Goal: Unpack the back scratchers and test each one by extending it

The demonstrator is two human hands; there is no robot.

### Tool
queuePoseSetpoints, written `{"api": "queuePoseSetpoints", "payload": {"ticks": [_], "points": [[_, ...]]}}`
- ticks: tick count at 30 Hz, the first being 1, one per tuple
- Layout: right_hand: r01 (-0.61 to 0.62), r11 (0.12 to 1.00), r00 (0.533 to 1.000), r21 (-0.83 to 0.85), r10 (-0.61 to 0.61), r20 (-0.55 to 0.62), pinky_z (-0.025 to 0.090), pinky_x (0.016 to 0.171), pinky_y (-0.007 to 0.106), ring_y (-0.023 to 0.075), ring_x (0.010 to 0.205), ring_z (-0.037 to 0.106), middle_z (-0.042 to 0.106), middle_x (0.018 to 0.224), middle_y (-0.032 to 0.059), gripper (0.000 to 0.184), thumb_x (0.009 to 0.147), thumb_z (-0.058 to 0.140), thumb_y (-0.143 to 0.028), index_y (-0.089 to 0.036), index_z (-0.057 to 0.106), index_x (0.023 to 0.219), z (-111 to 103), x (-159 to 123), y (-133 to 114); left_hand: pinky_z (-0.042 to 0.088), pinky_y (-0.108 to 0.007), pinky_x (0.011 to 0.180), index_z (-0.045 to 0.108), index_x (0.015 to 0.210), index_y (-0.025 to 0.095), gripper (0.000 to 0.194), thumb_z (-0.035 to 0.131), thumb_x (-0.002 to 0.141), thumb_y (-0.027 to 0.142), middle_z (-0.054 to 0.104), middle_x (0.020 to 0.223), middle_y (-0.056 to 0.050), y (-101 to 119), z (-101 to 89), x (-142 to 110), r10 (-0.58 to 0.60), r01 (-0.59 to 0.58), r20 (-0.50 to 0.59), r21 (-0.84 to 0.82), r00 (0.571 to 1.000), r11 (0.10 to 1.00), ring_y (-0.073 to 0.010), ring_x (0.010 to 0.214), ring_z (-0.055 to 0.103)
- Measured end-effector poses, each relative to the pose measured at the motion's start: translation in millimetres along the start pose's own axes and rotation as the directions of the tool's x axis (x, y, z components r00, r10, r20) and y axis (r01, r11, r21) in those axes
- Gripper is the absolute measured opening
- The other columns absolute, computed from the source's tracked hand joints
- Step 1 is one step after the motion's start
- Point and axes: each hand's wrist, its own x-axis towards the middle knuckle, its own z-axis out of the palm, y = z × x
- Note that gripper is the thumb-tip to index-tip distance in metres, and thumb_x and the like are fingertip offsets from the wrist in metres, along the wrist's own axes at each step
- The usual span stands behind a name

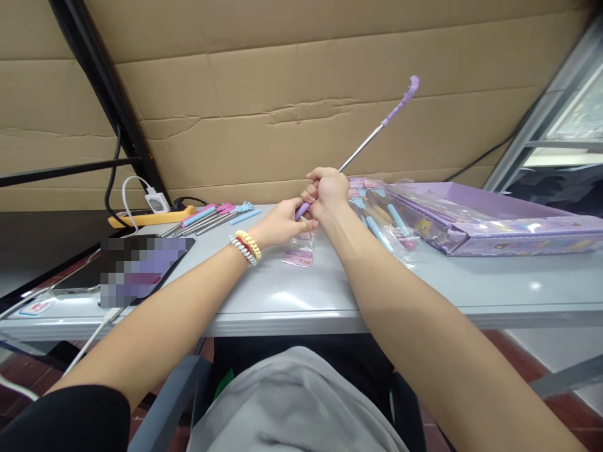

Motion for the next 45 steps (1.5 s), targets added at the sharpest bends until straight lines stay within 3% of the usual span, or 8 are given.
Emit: {"api": "queuePoseSetpoints", "payload": {"ticks": [5, 8, 11, 16, 21, 34, 45], "points": [[-0.068, 0.998, 0.998, 0.007, 0.068, -0.013, 0.014, 0.03, 0.019, 0.0026, 0.03, 0.013, 0.011, 0.039, -0.0108, 0.032, 0.058, 0.043, -0.002, -0.02, 0.017, 0.055, -1.0, 2.1, -1.8, 0.032, -0.021, 0.05, 0.042, 0.071, 0.017, 0.031, 0.059, 0.075, 0.042, 0.043, 0.062, 0.004, -9.1, 1.3, 0.1, 0.031, -0.026, -0.045, 0.091, 0.999, 0.995, -0.0078, 0.055, 0.04], [-0.074, 0.997, 0.997, 0.03, 0.074, 0.0, 0.013, 0.031, 0.019, 0.0027, 0.031, 0.013, 0.012, 0.039, -0.0108, 0.032, 0.058, 0.044, -0.002, -0.021, 0.017, 0.055, -1.2, 3.8, -2.5, 0.033, -0.022, 0.051, 0.043, 0.074, 0.016, 0.03, 0.056, 0.078, 0.043, 0.048, 0.063, 0.003, -12.1, 0.2, 1.7, 0.051, -0.049, -0.021, 0.095, 0.998, 0.994, -0.0087, 0.056, 0.044], [-0.079, 0.996, 0.997, 0.05, 0.078, 0.016, 0.013, 0.031, 0.02, 0.0028, 0.031, 0.012, 0.012, 0.039, -0.0108, 0.033, 0.057, 0.043, -0.002, -0.021, 0.017, 0.056, -1.7, 5.0, -1.8, 0.034, -0.023, 0.053, 0.046, 0.078, 0.016, 0.029, 0.053, 0.081, 0.044, 0.053, 0.067, 0.0, -11.8, 1.4, 3.7, 0.045, -0.032, -0.056, 0.216, 0.997, 0.976, -0.0109, 0.058, 0.048], [-0.099, 0.993, 0.995, 0.066, 0.1, -0.008, 0.013, 0.03, 0.02, 0.003, 0.031, 0.013, 0.011, 0.04, -0.0105, 0.034, 0.055, 0.043, -0.002, -0.021, 0.015, 0.057, 0.2, 4.2, -1.2, 0.035, -0.027, 0.056, 0.048, 0.09, 0.014, 0.04, 0.043, 0.083, 0.053, 0.059, 0.072, -0.006, -12.9, 5.4, 6.9, 0.069, 0.007, -0.126, 0.526, 0.99, 0.851, -0.0186, 0.064, 0.055], [-0.076, 0.995, 0.995, 0.06, 0.079, -0.06, 0.013, 0.03, 0.019, 0.0027, 0.031, 0.014, 0.011, 0.041, -0.0104, 0.035, 0.054, 0.043, -0.002, -0.021, 0.014, 0.058, 5.8, 1.6, -0.2, 0.036, -0.029, 0.056, 0.047, 0.098, 0.012, 0.045, 0.036, 0.085, 0.054, 0.062, 0.078, -0.011, -14.3, 4.7, 6.5, 0.08, 0.025, -0.131, 0.65, 0.988, 0.76, -0.0253, 0.071, 0.06], [-0.145, 0.986, 0.974, 0.077, 0.156, -0.164, 0.012, 0.03, 0.018, 0.0028, 0.032, 0.012, 0.009, 0.044, -0.01, 0.033, 0.049, 0.041, -0.005, -0.02, 0.014, 0.06, 9.4, 7.3, -3.8, 0.044, -0.036, 0.067, 0.049, 0.103, 0.008, 0.049, 0.027, 0.089, 0.049, 0.062, 0.087, -0.018, 6.9, 4.2, 5.8, -0.057, 0.139, -0.133, 0.769, 0.989, 0.623, -0.0317, 0.083, 0.061], [-0.147, 0.988, 0.974, 0.05, 0.153, -0.164, 0.015, 0.03, 0.018, 0.0029, 0.035, 0.014, 0.011, 0.048, -0.0099, 0.035, 0.051, 0.044, -0.006, -0.021, 0.015, 0.062, 5.9, 13.6, -9.3, 0.042, -0.033, 0.062, 0.059, 0.088, 0.013, 0.063, 0.018, 0.086, 0.062, 0.062, 0.077, -0.015, 14.8, 2.7, 4.2, -0.076, 0.165, -0.152, 0.757, 0.985, 0.632, -0.0298, 0.077, 0.062]]}}
